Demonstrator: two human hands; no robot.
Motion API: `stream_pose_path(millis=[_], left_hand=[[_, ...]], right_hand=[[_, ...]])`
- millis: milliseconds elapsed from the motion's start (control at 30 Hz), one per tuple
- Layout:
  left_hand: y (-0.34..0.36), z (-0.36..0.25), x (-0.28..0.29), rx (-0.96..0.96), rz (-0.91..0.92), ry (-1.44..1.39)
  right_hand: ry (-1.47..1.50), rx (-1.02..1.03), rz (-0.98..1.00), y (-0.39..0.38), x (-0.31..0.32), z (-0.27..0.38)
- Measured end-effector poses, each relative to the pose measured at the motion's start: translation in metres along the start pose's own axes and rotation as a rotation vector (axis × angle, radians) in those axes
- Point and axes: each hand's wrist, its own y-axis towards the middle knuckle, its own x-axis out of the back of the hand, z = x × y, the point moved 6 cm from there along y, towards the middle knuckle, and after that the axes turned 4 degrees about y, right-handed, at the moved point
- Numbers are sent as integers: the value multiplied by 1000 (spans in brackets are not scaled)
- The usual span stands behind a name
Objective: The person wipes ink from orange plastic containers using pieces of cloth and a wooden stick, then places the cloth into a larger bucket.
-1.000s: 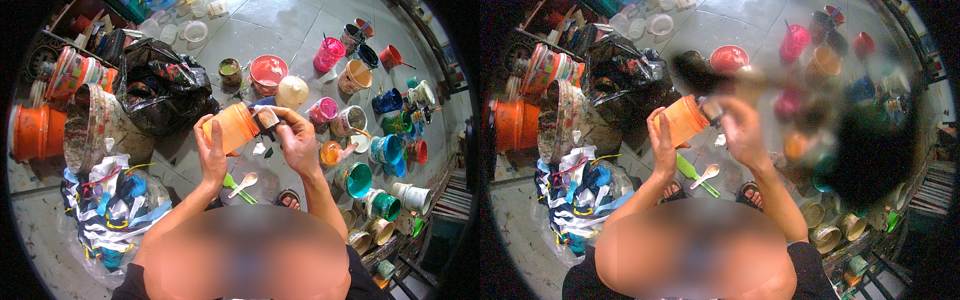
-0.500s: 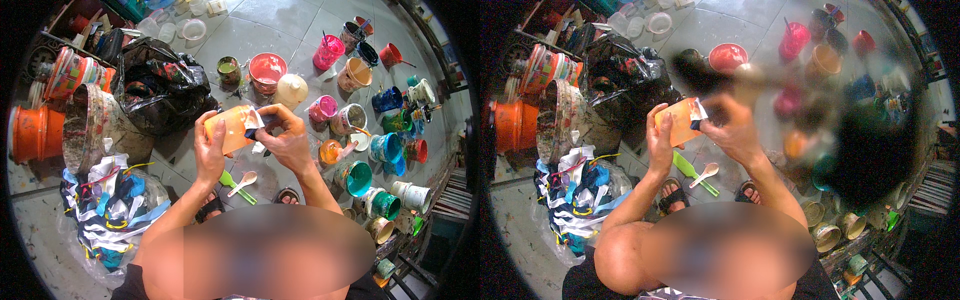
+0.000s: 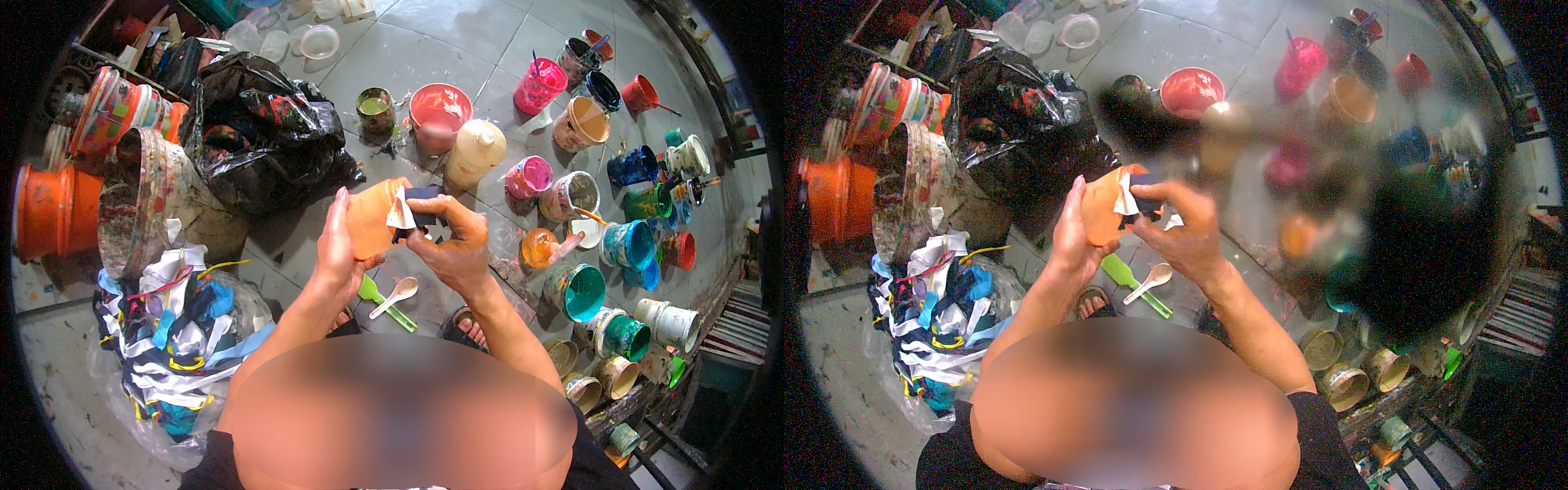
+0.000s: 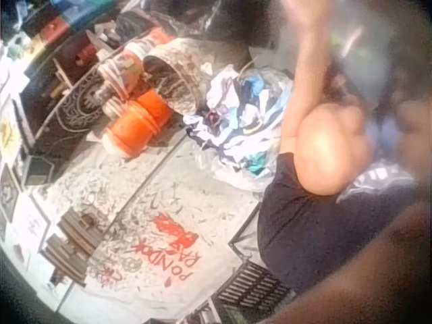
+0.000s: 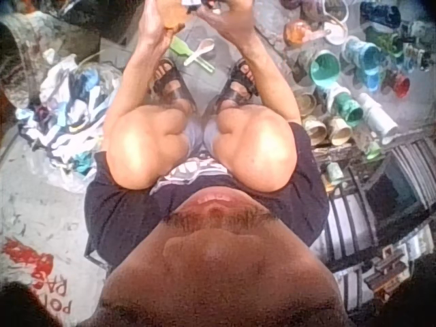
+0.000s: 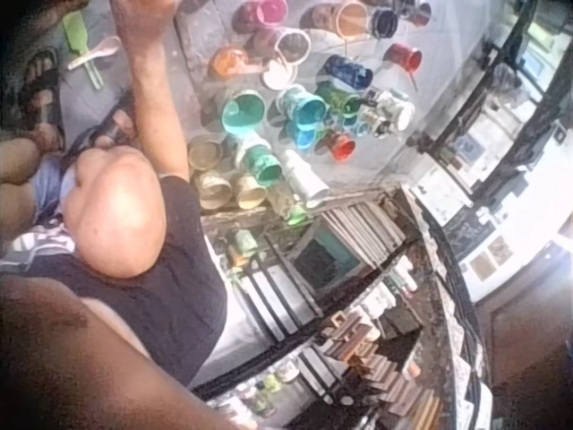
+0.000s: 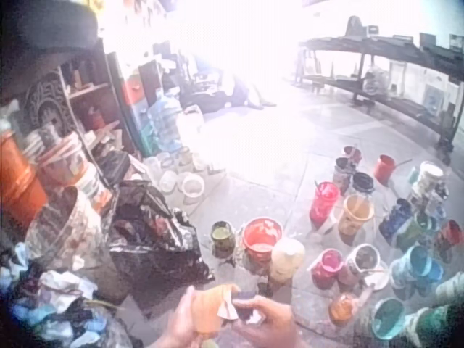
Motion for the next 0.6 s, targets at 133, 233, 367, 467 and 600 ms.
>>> stream_pose_path(millis=[133,233,367,467,600], left_hand=[[13,19,14,219,213,-120],[17,33,21,326,178,-94],[0,-2,5,-71,-135,200],[-5,-17,-3,-302,-76,328],[-8,-33,-5,-567,-2,478]], right_hand=[[-60,134,-1,-15,1,-6],[-57,122,8,-20,3,-13],[-6,14,-75,-29,4,-28],[143,-64,-167,-30,7,-38],[312,-168,-207,-22,9,-44]])
